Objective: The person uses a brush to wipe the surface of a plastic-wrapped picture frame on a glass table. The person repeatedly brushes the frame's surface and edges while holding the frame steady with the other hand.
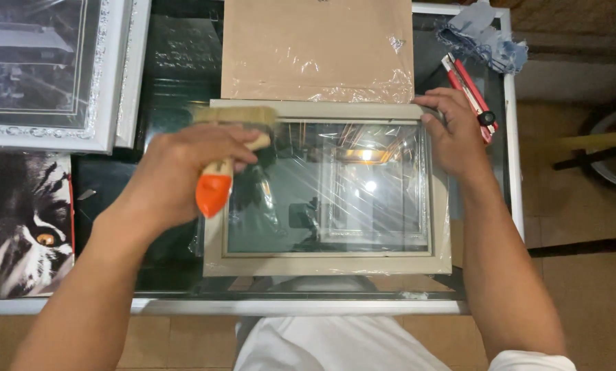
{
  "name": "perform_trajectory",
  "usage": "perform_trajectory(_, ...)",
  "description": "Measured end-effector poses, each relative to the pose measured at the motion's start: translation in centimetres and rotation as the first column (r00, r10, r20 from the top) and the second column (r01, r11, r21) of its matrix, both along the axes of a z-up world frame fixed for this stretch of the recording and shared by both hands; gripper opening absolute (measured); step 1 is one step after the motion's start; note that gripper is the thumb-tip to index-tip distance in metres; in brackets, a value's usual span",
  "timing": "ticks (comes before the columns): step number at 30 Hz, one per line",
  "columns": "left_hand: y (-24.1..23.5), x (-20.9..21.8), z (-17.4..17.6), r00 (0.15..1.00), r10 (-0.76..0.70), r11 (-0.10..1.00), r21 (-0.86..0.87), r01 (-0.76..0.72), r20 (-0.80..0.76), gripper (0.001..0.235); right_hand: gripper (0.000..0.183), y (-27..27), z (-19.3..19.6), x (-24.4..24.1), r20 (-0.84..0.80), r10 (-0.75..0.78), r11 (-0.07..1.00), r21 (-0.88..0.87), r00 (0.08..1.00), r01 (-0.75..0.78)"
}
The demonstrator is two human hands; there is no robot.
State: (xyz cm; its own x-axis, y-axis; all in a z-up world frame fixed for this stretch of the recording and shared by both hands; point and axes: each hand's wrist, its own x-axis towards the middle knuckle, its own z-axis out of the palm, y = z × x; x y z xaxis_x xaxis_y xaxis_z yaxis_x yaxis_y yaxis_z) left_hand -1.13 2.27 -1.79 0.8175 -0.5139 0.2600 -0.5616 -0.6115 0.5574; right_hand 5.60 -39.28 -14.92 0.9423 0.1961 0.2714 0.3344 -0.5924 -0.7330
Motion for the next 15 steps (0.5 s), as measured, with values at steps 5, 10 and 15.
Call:
perform_trajectory(5, -1.2, -5.2, 3.6, 0.941, 0.040, 0.978, 0.205, 0.031, -0.336, 0.052, 0.027, 0.0, -0.1, 0.1, -0.004, 0.002, 1.000, 0.018, 1.000, -0.002)
perform_trajectory(10, -1.9, -6.9, 6.0, 0.781, 0.103, 0.935, 0.328, 0.135, -0.616, 0.043, 0.029, -0.1, -0.2, 0.1, -0.003, -0.004, 1.000, 0.016, 1.000, 0.004)
perform_trajectory(15, -5.1, -6.6, 3.1, 0.876, -0.048, 0.875, -0.443, -0.194, -0.479, 0.005, 0.031, 0.0, -0.2, 0.1, 0.001, -0.015, 0.999, 0.031, 1.000, 0.014)
